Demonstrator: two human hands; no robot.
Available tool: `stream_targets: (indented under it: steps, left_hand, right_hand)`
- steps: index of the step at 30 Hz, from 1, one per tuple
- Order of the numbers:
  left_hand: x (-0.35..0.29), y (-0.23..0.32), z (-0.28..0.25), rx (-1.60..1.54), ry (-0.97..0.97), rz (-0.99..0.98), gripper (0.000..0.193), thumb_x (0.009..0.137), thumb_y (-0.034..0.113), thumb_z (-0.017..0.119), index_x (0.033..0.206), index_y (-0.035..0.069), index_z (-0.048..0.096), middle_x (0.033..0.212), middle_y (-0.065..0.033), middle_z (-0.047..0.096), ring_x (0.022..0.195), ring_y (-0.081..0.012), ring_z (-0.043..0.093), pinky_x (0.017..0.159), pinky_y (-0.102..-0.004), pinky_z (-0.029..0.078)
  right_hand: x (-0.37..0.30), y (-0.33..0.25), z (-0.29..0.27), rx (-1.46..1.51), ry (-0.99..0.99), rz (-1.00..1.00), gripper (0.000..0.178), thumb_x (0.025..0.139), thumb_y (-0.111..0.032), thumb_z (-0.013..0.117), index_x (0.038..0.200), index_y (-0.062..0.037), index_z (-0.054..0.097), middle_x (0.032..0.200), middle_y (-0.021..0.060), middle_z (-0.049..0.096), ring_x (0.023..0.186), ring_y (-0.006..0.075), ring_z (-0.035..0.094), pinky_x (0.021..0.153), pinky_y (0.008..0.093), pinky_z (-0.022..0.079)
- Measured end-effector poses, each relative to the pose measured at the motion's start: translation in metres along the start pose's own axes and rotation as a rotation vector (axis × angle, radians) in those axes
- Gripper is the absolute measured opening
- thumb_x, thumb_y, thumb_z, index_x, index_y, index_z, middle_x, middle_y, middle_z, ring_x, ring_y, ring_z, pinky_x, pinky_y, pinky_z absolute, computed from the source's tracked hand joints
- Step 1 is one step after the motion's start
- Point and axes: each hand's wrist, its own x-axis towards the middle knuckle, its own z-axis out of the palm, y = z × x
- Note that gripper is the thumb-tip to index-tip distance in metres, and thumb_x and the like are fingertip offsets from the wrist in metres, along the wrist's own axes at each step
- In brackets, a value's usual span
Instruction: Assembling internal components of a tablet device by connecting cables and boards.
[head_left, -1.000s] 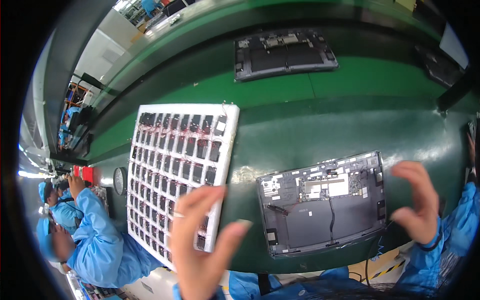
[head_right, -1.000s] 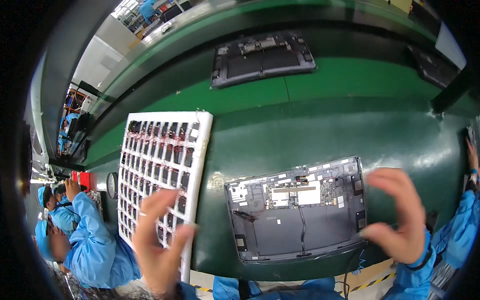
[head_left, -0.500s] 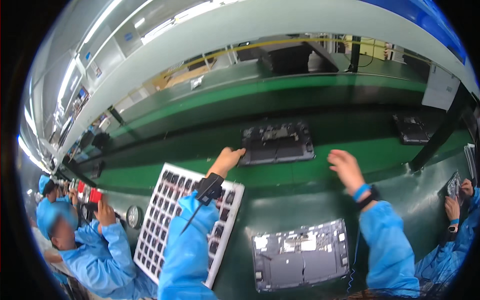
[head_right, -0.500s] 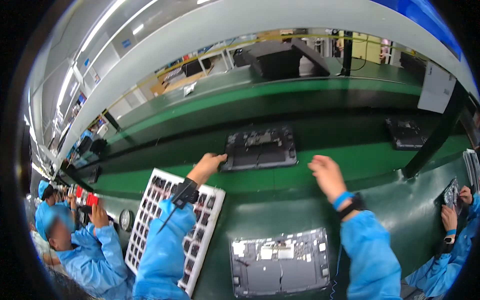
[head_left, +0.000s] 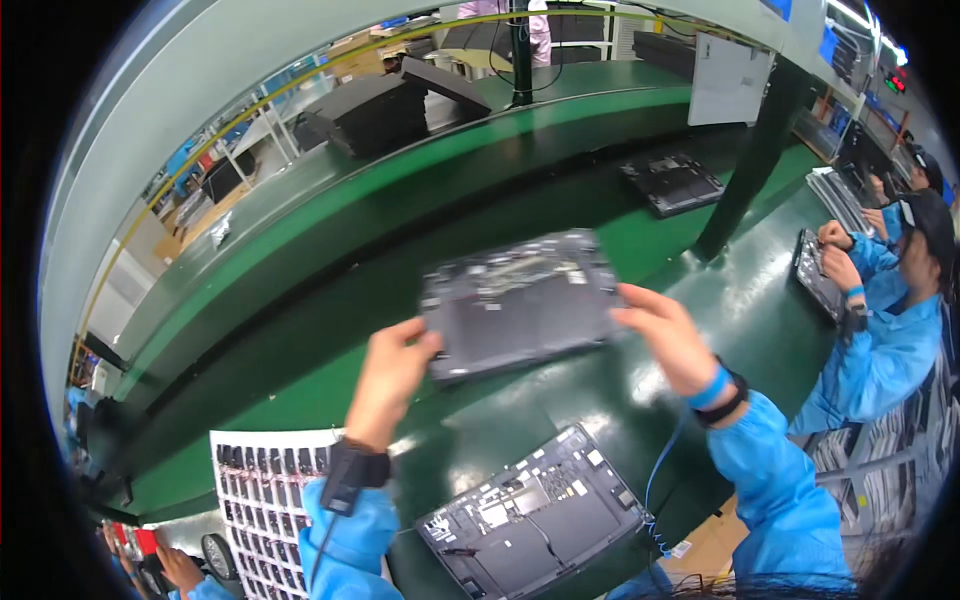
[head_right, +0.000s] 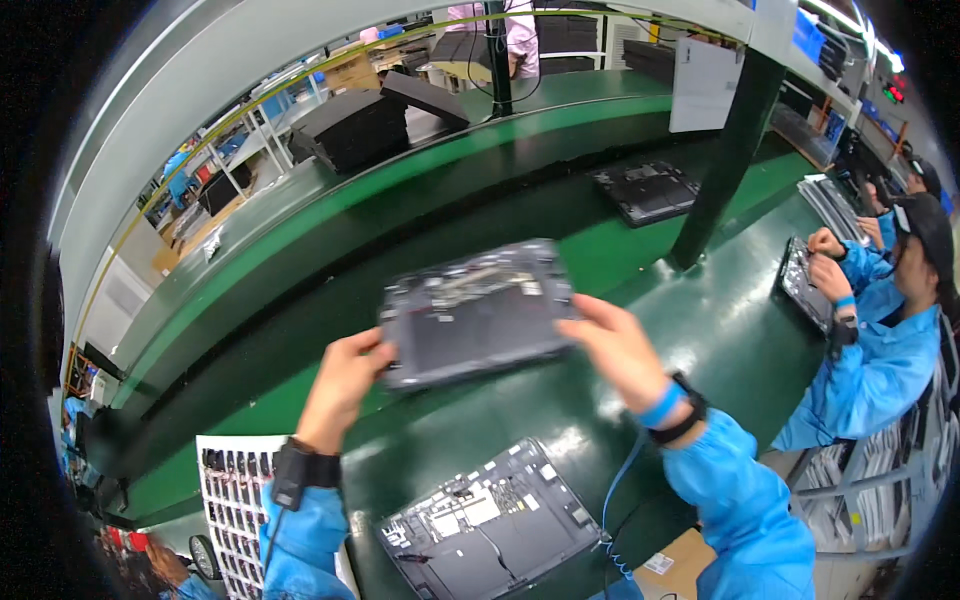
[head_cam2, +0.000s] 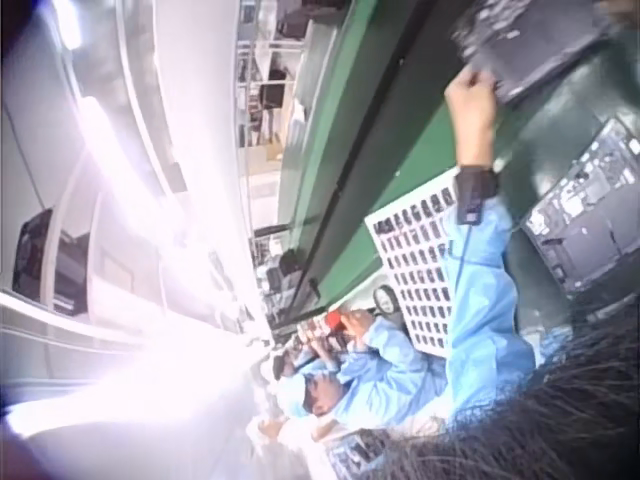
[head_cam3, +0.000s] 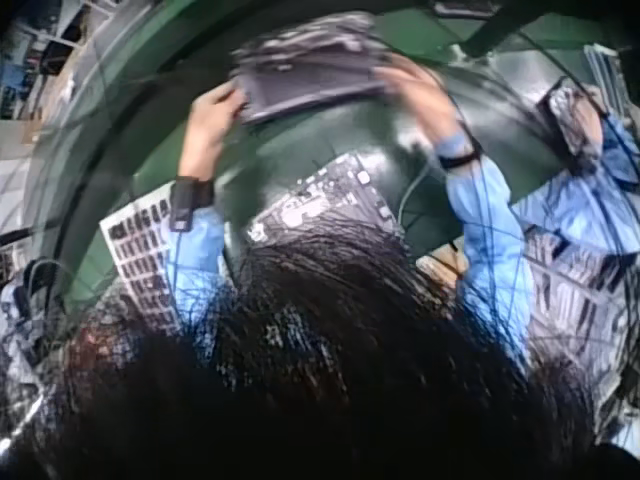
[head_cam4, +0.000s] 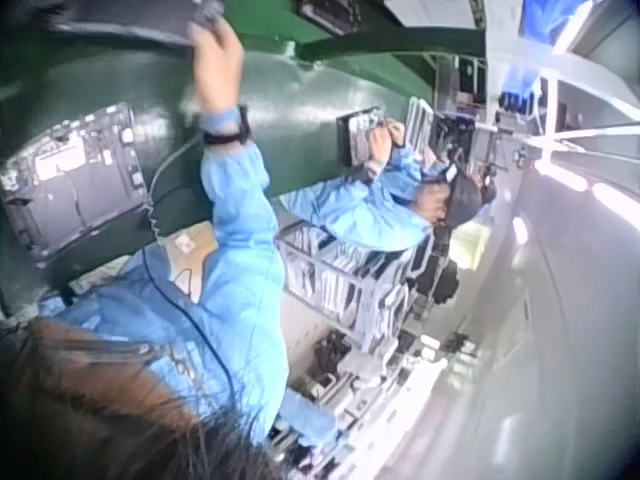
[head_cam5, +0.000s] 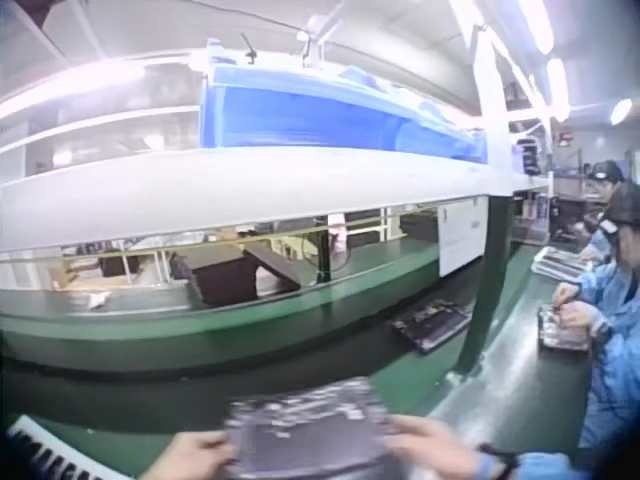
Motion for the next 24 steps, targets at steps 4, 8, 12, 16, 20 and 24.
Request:
stream_targets:
  steps: [4, 8, 12, 16, 20, 24]
  left_hand:
    - [-0.020, 0.027, 0.129, 0.016, -0.285, 0.046, 0.030, 0.096, 0.006, 0.072, 0.124, 0.000, 0.079, 0.106, -0.0152, 0.082, 0.093, -0.0236, 0.077, 0.087, -0.0378, 0.058]
    - [-0.032, 0.033, 0.184, 0.118, -0.268, 0.085, 0.030, 0.089, 0.007, 0.076, 0.117, -0.001, 0.079, 0.103, -0.0230, 0.080, 0.097, -0.0357, 0.079, 0.087, -0.0427, 0.059]
    - [-0.025, 0.016, 0.181, 0.001, -0.350, 0.100, 0.029, 0.090, 0.006, 0.078, 0.118, -0.001, 0.079, 0.105, -0.0181, 0.082, 0.096, -0.0302, 0.080, 0.087, -0.0410, 0.059]
    - [-0.031, 0.015, 0.171, 0.089, -0.413, 0.058, 0.031, 0.093, 0.009, 0.079, 0.121, -0.003, 0.077, 0.110, -0.0222, 0.081, 0.103, -0.0317, 0.078, 0.094, -0.0411, 0.058]
    - [-0.077, 0.045, 0.103, 0.381, -0.248, 0.325, 0.056, 0.098, 0.025, 0.078, 0.138, -0.012, 0.064, 0.128, -0.0280, 0.074, 0.111, -0.0348, 0.075, 0.097, -0.0420, 0.058]
    - [-0.175, 0.085, 0.004, 0.405, 0.093, 0.422, 0.027, 0.100, 0.015, 0.074, 0.119, -0.004, 0.074, 0.115, -0.0196, 0.075, 0.107, -0.0291, 0.074, 0.095, -0.0384, 0.058]
  right_hand:
    - [-0.075, 0.046, -0.121, 0.030, 0.266, -0.028, 0.065, 0.098, -0.016, 0.071, 0.152, 0.0129, 0.051, 0.150, 0.0202, 0.061, 0.139, 0.0255, 0.055, 0.120, 0.0362, 0.039]
    - [-0.111, 0.066, -0.149, -0.076, 0.317, -0.013, 0.060, 0.099, -0.014, 0.068, 0.150, 0.0126, 0.052, 0.138, 0.0141, 0.066, 0.129, 0.0210, 0.060, 0.115, 0.0344, 0.042]
    - [-0.113, 0.089, -0.147, -0.107, 0.375, 0.004, 0.058, 0.100, -0.016, 0.068, 0.150, 0.0105, 0.055, 0.134, 0.0106, 0.068, 0.122, 0.0177, 0.061, 0.108, 0.0314, 0.044]
    - [-0.114, 0.101, -0.150, -0.115, 0.426, 0.028, 0.059, 0.100, -0.015, 0.069, 0.152, 0.0078, 0.054, 0.133, 0.0088, 0.068, 0.119, 0.0163, 0.062, 0.105, 0.0313, 0.044]
    - [-0.112, 0.122, -0.158, -0.244, 0.535, -0.265, 0.052, 0.101, -0.013, 0.066, 0.150, 0.0039, 0.058, 0.147, 0.0127, 0.061, 0.134, 0.0208, 0.057, 0.112, 0.0334, 0.043]
    - [-0.158, 0.011, -0.036, -0.638, 0.046, -0.513, 0.047, 0.093, -0.009, 0.074, 0.138, 0.0006, 0.064, 0.152, 0.0166, 0.059, 0.142, 0.0295, 0.054, 0.122, 0.0428, 0.037]
